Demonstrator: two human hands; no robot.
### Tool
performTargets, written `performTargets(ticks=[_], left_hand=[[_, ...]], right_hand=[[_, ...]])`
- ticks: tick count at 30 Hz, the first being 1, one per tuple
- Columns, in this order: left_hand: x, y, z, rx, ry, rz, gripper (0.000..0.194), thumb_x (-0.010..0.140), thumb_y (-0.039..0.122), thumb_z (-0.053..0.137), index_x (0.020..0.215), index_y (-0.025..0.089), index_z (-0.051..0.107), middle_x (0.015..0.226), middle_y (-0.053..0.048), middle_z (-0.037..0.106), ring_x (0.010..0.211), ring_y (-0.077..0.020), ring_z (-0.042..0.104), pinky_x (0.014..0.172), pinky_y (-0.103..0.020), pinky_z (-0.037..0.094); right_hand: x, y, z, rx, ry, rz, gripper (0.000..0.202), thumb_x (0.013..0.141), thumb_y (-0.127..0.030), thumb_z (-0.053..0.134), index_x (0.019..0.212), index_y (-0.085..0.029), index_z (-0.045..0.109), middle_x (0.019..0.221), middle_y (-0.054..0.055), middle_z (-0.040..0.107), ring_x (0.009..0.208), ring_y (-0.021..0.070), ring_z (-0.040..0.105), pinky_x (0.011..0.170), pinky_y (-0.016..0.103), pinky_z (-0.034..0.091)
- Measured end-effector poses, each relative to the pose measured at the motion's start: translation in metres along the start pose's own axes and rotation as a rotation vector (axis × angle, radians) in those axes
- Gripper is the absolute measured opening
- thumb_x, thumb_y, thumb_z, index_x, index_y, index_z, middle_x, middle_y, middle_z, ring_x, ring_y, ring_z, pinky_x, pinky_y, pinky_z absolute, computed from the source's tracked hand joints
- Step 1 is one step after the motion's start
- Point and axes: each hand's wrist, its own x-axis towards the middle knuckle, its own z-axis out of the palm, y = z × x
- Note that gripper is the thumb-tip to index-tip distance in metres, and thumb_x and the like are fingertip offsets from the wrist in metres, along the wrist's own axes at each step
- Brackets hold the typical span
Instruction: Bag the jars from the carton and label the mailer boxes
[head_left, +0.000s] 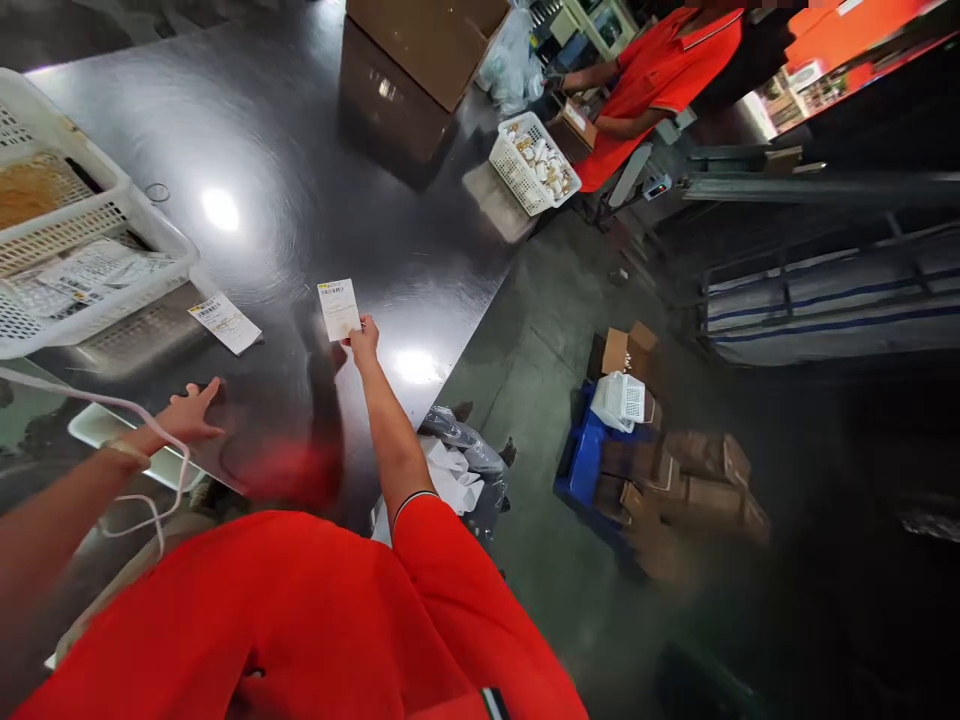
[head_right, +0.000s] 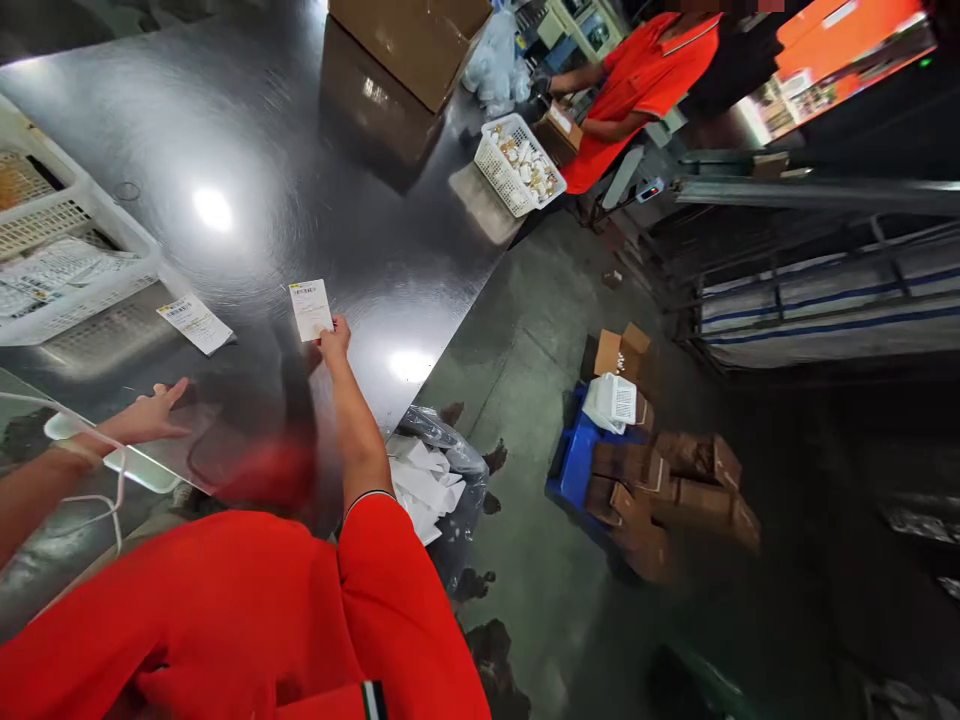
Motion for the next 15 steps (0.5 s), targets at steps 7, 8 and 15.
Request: performTargets(ticks=[7,8,15], left_hand=[[-0.004,0.104,-0.01,-0.46,0.002,0.286,0.083,0.081,0.051,0.091,0.15,0.014,0.063,0.141,-0.021,0.08,0.125,-0.033,0.078,0.102,-0.04,0.063],[-0.01,0.128,-0.006,-0.693,0.004,0.352,0.083,0.077,0.045,0.096,0.147,0.014,0.064,0.136,-0.02,0.082,0.118,-0.0309,0.079,0.1,-0.04,0.063],[-0.059,0.206,0.027,-1.071,-0.069,0.562,0.046,0.079,0.034,0.1,0.109,0.012,0.075,0.107,-0.01,0.084,0.096,-0.0249,0.077,0.092,-0.041,0.065]], right_hand=[[-0.134,-0.021,-0.026,0.394,-0.021,-0.016,0.027,0.09,-0.007,0.071,0.104,-0.024,0.054,0.097,-0.006,0.073,0.073,0.0072,0.063,0.061,0.015,0.051],[-0.155,-0.021,-0.028,0.411,-0.017,-0.04,0.028,0.088,-0.007,0.073,0.103,-0.024,0.055,0.097,-0.006,0.073,0.073,0.0073,0.063,0.061,0.015,0.051],[-0.29,0.015,-0.045,0.577,0.132,-0.077,0.027,0.084,-0.004,0.073,0.094,-0.022,0.056,0.077,-0.012,0.065,0.057,0.006,0.056,0.056,0.017,0.045]])
